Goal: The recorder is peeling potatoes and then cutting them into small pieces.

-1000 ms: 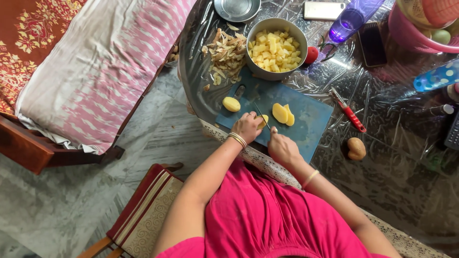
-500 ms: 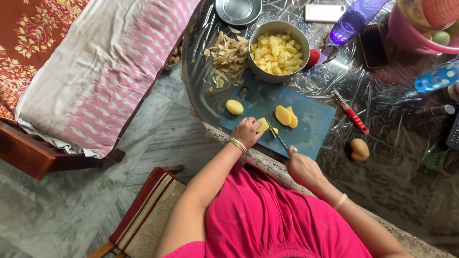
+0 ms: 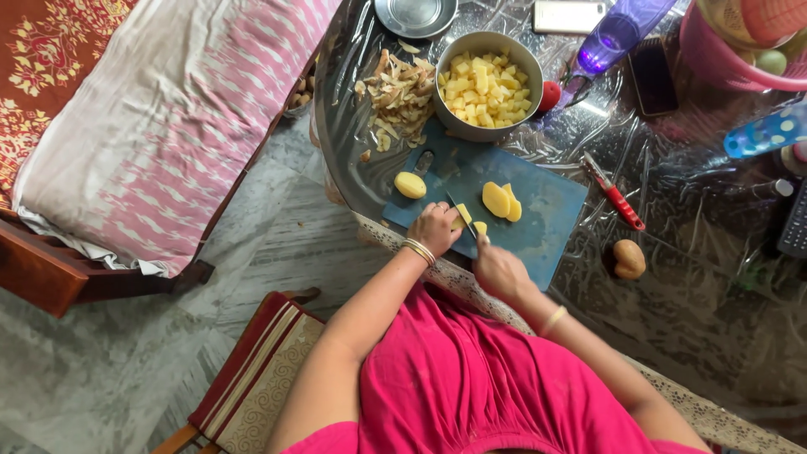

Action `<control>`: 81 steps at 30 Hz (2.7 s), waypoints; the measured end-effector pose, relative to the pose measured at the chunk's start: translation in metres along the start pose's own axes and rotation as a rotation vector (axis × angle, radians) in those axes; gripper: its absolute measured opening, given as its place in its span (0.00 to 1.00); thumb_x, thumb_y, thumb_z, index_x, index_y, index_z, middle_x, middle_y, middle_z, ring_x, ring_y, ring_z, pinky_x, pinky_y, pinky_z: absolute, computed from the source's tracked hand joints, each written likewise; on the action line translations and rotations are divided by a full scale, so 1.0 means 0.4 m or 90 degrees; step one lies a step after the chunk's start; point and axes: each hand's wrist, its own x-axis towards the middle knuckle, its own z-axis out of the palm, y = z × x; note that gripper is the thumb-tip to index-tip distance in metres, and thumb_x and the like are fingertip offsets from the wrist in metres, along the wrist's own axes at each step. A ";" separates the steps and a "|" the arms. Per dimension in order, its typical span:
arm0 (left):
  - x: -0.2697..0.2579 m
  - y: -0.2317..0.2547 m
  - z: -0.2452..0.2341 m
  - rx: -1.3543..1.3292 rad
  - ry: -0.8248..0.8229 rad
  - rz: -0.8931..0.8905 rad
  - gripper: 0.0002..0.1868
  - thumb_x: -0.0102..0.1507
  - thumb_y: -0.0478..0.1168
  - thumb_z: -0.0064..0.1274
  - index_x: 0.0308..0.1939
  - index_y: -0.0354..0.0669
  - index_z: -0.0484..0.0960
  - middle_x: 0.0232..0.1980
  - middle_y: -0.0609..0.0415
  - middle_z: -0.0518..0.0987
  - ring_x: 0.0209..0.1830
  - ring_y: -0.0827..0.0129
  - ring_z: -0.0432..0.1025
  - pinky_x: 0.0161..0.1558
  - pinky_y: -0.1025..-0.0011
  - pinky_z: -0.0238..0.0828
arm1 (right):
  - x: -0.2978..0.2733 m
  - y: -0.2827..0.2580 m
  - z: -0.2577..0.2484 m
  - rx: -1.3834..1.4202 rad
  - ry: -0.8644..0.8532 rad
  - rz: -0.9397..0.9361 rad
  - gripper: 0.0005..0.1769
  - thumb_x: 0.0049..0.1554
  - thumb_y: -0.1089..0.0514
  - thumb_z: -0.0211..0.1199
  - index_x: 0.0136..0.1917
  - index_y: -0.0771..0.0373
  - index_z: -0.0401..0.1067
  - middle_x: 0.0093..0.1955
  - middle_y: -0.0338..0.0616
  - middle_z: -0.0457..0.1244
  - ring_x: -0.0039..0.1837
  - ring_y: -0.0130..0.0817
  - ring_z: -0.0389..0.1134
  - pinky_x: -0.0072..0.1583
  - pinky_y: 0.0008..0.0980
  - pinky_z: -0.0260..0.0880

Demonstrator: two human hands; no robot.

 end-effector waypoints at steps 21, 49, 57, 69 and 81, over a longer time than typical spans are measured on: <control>0.003 -0.005 -0.053 -0.059 0.017 -0.057 0.18 0.53 0.43 0.67 0.42 0.41 0.79 0.47 0.46 0.78 0.50 0.50 0.74 0.52 0.57 0.73 | -0.139 -0.021 -0.076 0.015 -0.054 0.063 0.18 0.61 0.59 0.47 0.60 0.74 0.59 0.35 0.63 0.66 0.41 0.64 0.70 0.44 0.59 0.66; -0.017 -0.027 -0.001 -0.076 0.100 -0.023 0.11 0.54 0.40 0.64 0.36 0.42 0.79 0.43 0.47 0.79 0.48 0.50 0.74 0.51 0.57 0.74 | 0.020 -0.039 -0.068 -0.070 -0.072 -0.030 0.27 0.61 0.59 0.47 0.71 0.70 0.57 0.42 0.62 0.69 0.46 0.62 0.71 0.47 0.56 0.70; 0.022 0.026 -0.071 -0.054 0.065 -0.082 0.24 0.50 0.36 0.61 0.50 0.40 0.75 0.50 0.40 0.73 0.50 0.43 0.72 0.51 0.53 0.73 | -0.148 0.108 -0.043 -0.044 -0.133 0.034 0.22 0.58 0.55 0.52 0.63 0.64 0.56 0.40 0.62 0.68 0.46 0.63 0.71 0.47 0.58 0.69; 0.134 0.074 -0.059 0.130 -0.261 -0.098 0.23 0.56 0.36 0.64 0.54 0.52 0.76 0.63 0.40 0.68 0.55 0.39 0.73 0.48 0.53 0.79 | -0.085 0.202 0.016 0.265 0.090 0.098 0.18 0.53 0.57 0.62 0.56 0.61 0.65 0.39 0.53 0.68 0.44 0.52 0.72 0.48 0.47 0.70; 0.128 0.036 -0.076 -0.062 -0.152 -0.221 0.27 0.47 0.43 0.68 0.49 0.57 0.78 0.54 0.45 0.70 0.50 0.47 0.74 0.53 0.56 0.75 | 0.131 0.058 0.002 0.147 0.199 0.058 0.22 0.54 0.50 0.70 0.56 0.63 0.71 0.41 0.56 0.68 0.46 0.56 0.71 0.49 0.49 0.70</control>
